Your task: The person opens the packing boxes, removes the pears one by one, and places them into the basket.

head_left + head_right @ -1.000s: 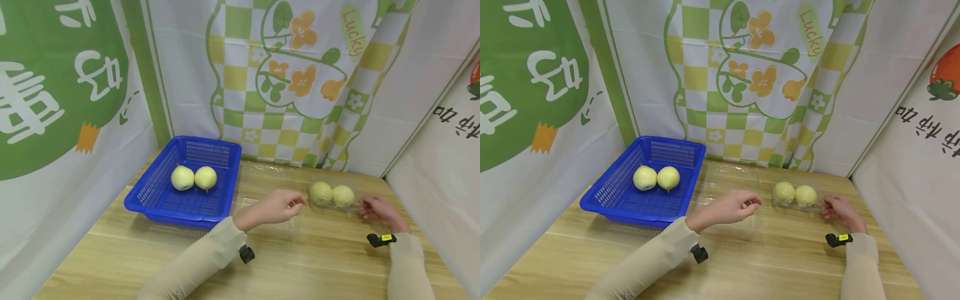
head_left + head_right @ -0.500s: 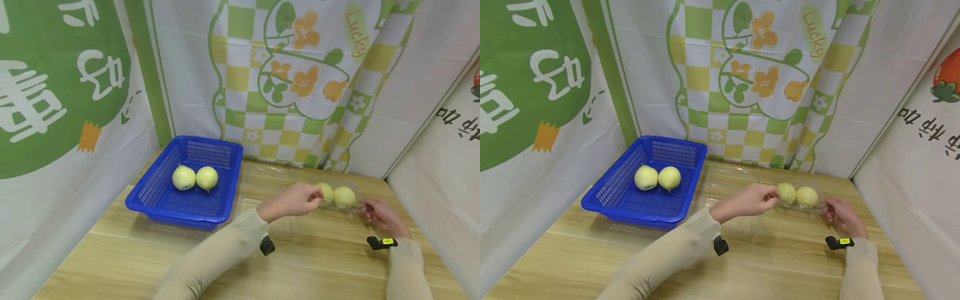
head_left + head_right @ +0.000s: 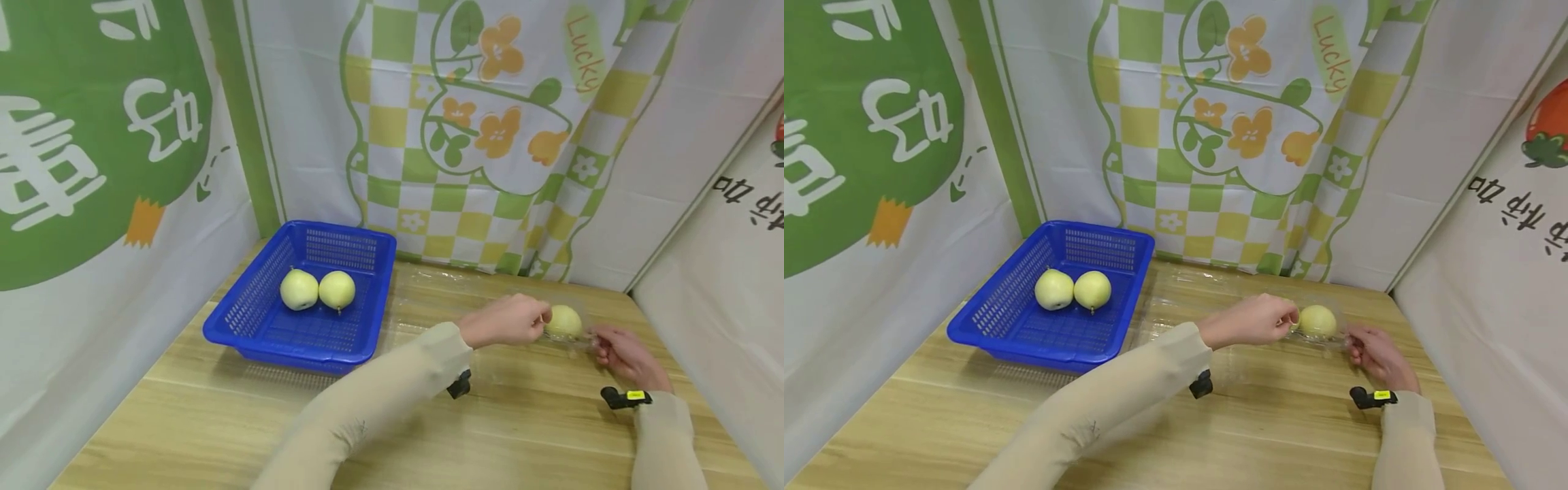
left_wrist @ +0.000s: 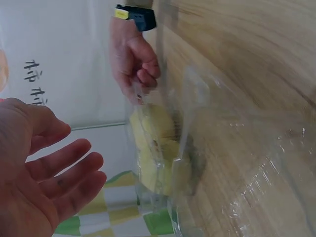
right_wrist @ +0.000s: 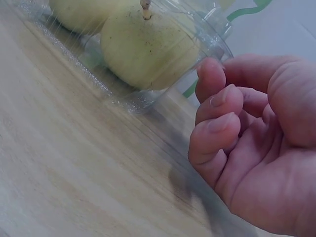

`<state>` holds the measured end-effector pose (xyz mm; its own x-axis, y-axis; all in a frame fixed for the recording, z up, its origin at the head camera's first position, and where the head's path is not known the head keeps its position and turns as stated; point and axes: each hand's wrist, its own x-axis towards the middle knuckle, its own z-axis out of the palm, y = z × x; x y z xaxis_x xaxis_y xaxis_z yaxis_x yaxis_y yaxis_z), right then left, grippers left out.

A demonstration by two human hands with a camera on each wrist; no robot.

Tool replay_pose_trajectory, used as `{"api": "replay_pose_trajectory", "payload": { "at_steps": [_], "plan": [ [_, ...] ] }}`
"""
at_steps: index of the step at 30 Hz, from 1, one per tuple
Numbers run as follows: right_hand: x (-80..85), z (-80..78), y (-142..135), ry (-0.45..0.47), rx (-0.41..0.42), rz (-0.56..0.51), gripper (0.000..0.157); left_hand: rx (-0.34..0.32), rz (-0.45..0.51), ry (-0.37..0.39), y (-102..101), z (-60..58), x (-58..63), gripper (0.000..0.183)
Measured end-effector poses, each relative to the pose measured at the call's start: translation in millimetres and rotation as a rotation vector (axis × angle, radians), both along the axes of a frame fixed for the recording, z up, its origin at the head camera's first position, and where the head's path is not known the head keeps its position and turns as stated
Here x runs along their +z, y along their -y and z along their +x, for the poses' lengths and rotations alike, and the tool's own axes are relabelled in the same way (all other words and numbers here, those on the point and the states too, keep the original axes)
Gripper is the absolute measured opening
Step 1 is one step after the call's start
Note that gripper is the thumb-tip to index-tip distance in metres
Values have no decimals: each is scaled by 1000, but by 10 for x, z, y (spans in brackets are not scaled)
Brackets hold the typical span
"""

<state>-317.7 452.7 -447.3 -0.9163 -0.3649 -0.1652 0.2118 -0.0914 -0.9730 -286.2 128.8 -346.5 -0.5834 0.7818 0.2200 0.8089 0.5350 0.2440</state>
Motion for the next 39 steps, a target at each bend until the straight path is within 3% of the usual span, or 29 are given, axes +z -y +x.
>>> {"api": "replay_pose_trajectory", "payload": {
  "at_steps": [9,20,26,32,39],
  "plan": [
    [44,-19,-3,6,5,22,35,93,-156,-107,-208,-105,-99,23],
    [-29,-25,-55,-3,55,-15,37,245,-325,-169,-422,-108,-305,43],
    [-44,-23,-53,11,60,-37,36,218,-381,-124,-400,-104,-372,39],
    [-32,-34,-73,28,136,-63,40,207,-402,-93,-398,-75,-437,38],
    [-13,-16,-95,20,186,-35,40,181,-409,-232,-436,-12,-472,28]
  ]
}}
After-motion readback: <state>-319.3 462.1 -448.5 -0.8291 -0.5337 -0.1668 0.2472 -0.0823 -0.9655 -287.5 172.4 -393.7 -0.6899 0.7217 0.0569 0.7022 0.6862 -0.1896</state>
